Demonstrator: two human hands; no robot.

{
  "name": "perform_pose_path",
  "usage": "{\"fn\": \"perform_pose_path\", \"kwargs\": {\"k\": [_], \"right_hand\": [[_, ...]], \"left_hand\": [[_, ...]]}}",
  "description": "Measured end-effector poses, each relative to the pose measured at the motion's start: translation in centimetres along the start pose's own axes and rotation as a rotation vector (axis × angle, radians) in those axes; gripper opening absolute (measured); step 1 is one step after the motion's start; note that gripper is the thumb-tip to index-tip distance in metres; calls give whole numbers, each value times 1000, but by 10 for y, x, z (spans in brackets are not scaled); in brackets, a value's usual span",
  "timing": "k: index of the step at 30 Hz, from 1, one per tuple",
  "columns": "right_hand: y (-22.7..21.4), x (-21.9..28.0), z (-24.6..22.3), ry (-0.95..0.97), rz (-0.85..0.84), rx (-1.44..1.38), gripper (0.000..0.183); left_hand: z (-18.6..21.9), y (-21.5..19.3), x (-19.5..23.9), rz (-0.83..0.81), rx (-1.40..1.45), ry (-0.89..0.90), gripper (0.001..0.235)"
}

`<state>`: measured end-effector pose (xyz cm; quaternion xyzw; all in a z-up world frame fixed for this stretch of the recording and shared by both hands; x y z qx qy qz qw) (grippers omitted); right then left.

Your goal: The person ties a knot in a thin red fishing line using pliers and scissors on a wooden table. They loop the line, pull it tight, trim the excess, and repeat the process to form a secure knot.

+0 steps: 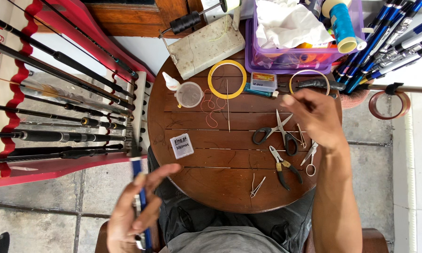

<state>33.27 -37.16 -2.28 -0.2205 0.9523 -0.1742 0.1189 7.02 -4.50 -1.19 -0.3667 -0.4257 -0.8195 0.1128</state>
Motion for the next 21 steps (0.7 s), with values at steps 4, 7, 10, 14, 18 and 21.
{"fn": "perform_pose_path", "kwargs": {"k": [4, 7, 10, 14, 18, 21], "right_hand": [[19, -29, -30, -85, -39, -16, 21], [30, -48, -46, -113, -44, -101, 25], [43, -59, -60, -235, -172, -92, 14], [56, -46, -65, -236, -233, 508, 46], [61, -17, -123, -481, -89, 341, 24], [88, 9, -122, -333, -283, -61, 36]], "left_hand": [[-18, 20, -12, -334, -133, -12, 61], [-26, 36, -16, -257, -143, -56, 64], [-25, 47, -17, -170, -234, -39, 63], [-23, 60, -20, -166, -347, -66, 65], [-21, 68, -24, -186, -382, -104, 62], [-22, 69, -27, -182, -329, -89, 62]]}}
Point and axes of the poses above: each hand's wrist, its own x-axis away from the middle knuckle, its own y-axis out of the palm, z = x × y, the point moved 6 cm from there along -x, towards the middle knuckle, and after that the axes turned 8 degrees about -y, right-handed, at the moved point
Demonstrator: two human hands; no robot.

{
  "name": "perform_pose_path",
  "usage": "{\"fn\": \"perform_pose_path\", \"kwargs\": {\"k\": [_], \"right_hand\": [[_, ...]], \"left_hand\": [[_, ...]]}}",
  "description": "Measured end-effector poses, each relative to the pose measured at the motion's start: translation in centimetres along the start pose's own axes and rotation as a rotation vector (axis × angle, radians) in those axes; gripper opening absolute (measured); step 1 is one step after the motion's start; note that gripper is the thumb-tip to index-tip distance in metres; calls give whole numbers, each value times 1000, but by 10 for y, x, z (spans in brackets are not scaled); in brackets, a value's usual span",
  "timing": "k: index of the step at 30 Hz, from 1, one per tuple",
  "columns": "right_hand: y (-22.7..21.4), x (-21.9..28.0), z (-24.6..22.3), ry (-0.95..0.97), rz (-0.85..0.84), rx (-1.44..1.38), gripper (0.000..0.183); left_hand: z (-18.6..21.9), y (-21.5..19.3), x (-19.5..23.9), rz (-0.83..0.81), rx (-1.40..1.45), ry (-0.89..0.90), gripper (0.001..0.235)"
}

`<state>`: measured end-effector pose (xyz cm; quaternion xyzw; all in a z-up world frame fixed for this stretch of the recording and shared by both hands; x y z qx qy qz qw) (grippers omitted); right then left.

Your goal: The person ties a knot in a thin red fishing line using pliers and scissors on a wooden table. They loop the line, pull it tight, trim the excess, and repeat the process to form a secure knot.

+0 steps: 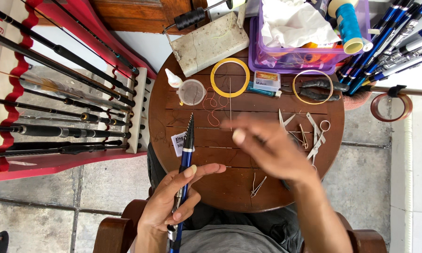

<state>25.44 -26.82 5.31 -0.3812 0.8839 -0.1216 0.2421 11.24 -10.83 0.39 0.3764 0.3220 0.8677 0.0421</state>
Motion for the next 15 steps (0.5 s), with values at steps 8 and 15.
{"fn": "perform_pose_path", "kwargs": {"k": [8, 15], "right_hand": [[55, 38, 18, 264, -102, -521, 29], [27, 63, 43, 364, 36, -275, 15]], "left_hand": [[-2, -13, 7, 41, 13, 27, 61], [-14, -21, 6, 33, 24, 21, 60]]}}
Point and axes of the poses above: each hand's wrist, its own x-axis away from the middle knuckle, its own y-axis out of the palm, z = x × y, the point moved 6 cm from there along -x, towards the middle knuckle, and after that the axes turned 8 degrees about -y, right-handed, at the moved point
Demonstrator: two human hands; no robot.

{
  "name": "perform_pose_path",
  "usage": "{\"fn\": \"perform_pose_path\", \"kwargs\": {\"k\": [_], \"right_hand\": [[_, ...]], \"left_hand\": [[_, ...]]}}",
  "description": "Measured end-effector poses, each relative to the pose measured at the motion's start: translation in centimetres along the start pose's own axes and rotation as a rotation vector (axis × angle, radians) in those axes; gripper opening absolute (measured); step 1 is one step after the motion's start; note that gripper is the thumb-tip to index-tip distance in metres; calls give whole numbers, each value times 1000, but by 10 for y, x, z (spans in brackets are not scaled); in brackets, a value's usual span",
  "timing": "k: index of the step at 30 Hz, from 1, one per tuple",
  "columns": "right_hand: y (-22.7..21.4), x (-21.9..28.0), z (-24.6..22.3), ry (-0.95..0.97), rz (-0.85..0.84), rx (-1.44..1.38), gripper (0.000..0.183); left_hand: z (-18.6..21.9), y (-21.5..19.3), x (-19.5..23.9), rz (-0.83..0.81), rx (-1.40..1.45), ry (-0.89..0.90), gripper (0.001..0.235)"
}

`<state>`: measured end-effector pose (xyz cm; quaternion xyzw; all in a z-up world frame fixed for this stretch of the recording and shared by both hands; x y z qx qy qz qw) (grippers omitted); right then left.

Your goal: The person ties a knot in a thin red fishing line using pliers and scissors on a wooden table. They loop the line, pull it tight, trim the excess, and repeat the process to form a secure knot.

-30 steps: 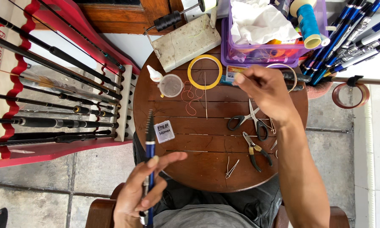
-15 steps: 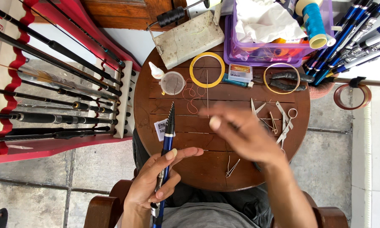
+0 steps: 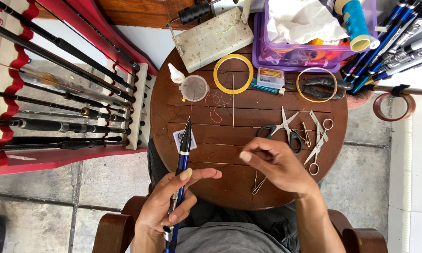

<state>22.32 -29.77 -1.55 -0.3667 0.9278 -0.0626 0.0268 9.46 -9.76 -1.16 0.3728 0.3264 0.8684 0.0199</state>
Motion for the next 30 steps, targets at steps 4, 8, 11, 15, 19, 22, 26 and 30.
{"fn": "perform_pose_path", "kwargs": {"k": [4, 8, 11, 15, 19, 22, 26, 30], "right_hand": [[-15, 8, 1, 24, 97, 47, 16], [-7, 6, -8, -67, 49, 290, 15], [4, 3, -20, -227, 49, 444, 26], [-7, 2, -5, -103, 159, 515, 32], [-15, 6, 6, -224, 231, 607, 21], [-13, 3, 20, -251, 261, 771, 19], [1, -11, 40, -180, 224, 1057, 25], [14, -20, 53, -267, 253, 1154, 12]], "left_hand": [[3, 9, -2, -5, -39, -6, 58], [-2, 19, -5, 43, -43, -132, 62], [-6, 23, -8, 22, -106, -162, 65], [-3, 21, -8, 55, -102, -140, 62], [-5, 9, -7, 105, -135, -147, 63], [-10, -1, -12, 156, -77, -88, 57], [-14, 0, -13, 249, -117, -103, 51], [-22, 1, -16, 283, -188, -190, 47]]}}
Point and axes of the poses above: each hand's wrist, its own x-axis away from the middle knuckle, its own y-axis out of the palm, z = x × y, the point moved 6 cm from there along -x, towards the middle knuckle, and after that the axes turned 8 degrees about -y, right-handed, at the moved point
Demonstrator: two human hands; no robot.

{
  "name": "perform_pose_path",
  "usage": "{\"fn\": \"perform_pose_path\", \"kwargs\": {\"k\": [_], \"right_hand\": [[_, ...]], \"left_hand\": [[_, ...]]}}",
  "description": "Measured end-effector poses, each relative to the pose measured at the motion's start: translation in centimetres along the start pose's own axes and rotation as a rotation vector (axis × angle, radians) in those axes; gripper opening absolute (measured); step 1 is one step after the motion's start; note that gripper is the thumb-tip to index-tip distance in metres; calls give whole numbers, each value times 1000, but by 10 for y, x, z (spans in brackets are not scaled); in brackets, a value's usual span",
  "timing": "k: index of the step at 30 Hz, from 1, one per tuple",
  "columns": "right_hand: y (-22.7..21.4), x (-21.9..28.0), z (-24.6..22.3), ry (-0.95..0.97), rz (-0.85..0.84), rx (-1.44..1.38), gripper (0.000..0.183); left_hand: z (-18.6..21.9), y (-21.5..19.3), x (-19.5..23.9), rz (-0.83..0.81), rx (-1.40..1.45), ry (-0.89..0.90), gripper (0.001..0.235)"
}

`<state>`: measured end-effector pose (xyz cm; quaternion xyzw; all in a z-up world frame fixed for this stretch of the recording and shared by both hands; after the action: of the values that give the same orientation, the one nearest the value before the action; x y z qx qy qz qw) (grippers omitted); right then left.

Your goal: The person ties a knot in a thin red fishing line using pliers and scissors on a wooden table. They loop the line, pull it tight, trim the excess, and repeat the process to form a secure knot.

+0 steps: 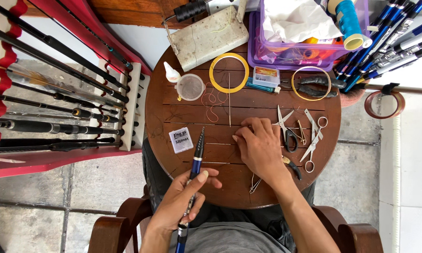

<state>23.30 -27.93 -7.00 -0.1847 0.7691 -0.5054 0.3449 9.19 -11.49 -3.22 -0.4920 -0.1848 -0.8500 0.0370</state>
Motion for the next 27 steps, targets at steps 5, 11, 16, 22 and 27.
{"fn": "perform_pose_path", "kwargs": {"k": [5, 11, 16, 22, 27], "right_hand": [[-44, -9, -3, 88, 83, -407, 5], [-84, 4, 7, 398, 94, -940, 10], [-94, 12, -4, 349, 94, -886, 9], [-95, 21, -32, 255, 100, -946, 3], [-75, 30, -21, 441, 117, -1040, 4]], "left_hand": [[-12, 1, -10, -89, -23, 74, 46], [-19, 11, -7, -103, 26, 61, 40], [-38, 17, -14, -128, 5, 51, 38], [-43, 26, -9, -16, -33, 8, 37], [-39, 30, -4, 31, -195, 10, 40]]}}
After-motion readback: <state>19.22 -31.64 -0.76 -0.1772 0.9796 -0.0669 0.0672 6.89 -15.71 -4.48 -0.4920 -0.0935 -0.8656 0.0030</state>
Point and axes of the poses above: each hand's wrist, its own x-axis away from the middle knuckle, its own y-axis out of the palm, z = x × y, the point moved 6 cm from there along -x, towards the middle knuckle, and after that the axes turned 8 degrees about -y, right-handed, at the moved point
